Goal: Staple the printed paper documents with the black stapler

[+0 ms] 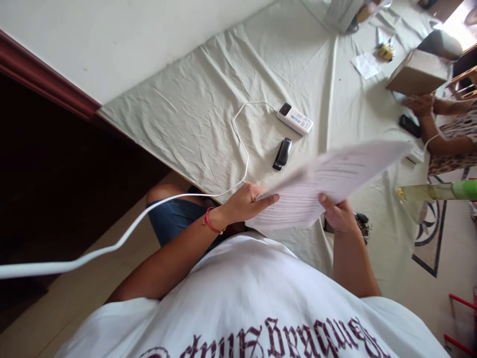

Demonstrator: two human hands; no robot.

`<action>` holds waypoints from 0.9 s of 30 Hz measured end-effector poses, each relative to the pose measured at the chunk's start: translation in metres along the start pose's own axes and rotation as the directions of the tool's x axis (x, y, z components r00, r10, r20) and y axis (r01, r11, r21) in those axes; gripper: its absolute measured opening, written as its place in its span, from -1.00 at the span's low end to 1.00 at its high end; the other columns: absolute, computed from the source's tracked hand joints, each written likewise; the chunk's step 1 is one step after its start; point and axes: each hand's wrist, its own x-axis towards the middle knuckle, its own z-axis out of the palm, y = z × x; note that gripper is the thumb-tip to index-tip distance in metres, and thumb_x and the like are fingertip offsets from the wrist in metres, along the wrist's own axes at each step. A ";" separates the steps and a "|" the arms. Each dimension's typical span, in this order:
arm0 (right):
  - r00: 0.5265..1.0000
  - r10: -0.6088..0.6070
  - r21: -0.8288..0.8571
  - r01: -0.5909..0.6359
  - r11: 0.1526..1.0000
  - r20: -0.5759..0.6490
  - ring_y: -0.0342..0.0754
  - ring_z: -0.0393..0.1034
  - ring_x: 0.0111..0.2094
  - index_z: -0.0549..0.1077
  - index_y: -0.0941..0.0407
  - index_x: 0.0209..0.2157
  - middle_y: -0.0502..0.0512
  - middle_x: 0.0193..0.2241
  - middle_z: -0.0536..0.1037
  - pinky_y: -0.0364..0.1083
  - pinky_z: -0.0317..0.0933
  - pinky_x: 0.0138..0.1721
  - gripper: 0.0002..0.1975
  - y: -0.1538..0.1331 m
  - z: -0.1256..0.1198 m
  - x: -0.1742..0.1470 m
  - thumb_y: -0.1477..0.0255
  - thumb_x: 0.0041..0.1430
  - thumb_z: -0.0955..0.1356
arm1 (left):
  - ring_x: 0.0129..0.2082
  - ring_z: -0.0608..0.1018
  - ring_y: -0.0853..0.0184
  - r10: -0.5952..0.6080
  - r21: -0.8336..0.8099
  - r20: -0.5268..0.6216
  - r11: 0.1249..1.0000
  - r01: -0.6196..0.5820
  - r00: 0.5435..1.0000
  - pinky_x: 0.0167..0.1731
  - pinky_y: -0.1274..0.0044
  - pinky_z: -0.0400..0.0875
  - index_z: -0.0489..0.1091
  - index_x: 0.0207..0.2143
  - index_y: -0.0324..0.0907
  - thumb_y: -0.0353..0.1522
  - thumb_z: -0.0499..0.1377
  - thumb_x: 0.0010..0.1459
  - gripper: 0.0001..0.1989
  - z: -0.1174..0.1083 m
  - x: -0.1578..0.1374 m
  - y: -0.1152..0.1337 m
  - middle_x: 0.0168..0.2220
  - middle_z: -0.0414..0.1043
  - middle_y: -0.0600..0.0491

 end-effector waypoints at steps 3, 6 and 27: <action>0.981 0.193 0.090 -0.195 0.977 0.030 0.13 0.63 -0.26 0.61 0.07 -0.30 0.09 -0.31 0.70 0.04 0.55 -0.21 -0.58 0.000 0.000 0.001 0.05 -0.05 0.58 | -0.15 0.65 0.10 -0.244 -0.366 -0.009 0.903 0.224 0.970 -0.07 0.29 0.55 0.59 -0.19 -0.21 -0.09 0.38 0.08 -0.61 0.015 0.000 -0.016 -0.23 0.66 -0.06; 0.912 0.408 0.116 -0.411 0.904 0.048 0.11 0.63 -0.38 0.61 0.12 -0.35 0.12 -0.39 0.70 -0.02 0.56 -0.35 -0.59 0.005 0.007 -0.001 0.09 -0.09 0.61 | -0.04 0.64 0.03 -0.409 -0.569 -0.027 0.757 0.322 0.912 0.10 0.20 0.46 0.57 -0.13 -0.25 -0.04 0.43 -0.01 -0.47 0.025 0.002 -0.032 -0.12 0.65 -0.15; 0.717 0.689 0.292 -0.685 0.668 0.107 0.11 0.63 -0.45 0.55 0.14 -0.43 0.18 -0.44 0.69 -0.03 0.58 -0.39 -0.75 0.026 0.032 -0.050 0.33 -0.06 0.60 | -0.20 0.67 0.03 -0.586 -0.723 -0.157 0.617 0.312 0.795 -0.08 0.24 0.55 0.52 -0.41 -0.29 -0.17 0.41 -0.02 -0.66 0.022 -0.007 -0.058 -0.38 0.64 -0.12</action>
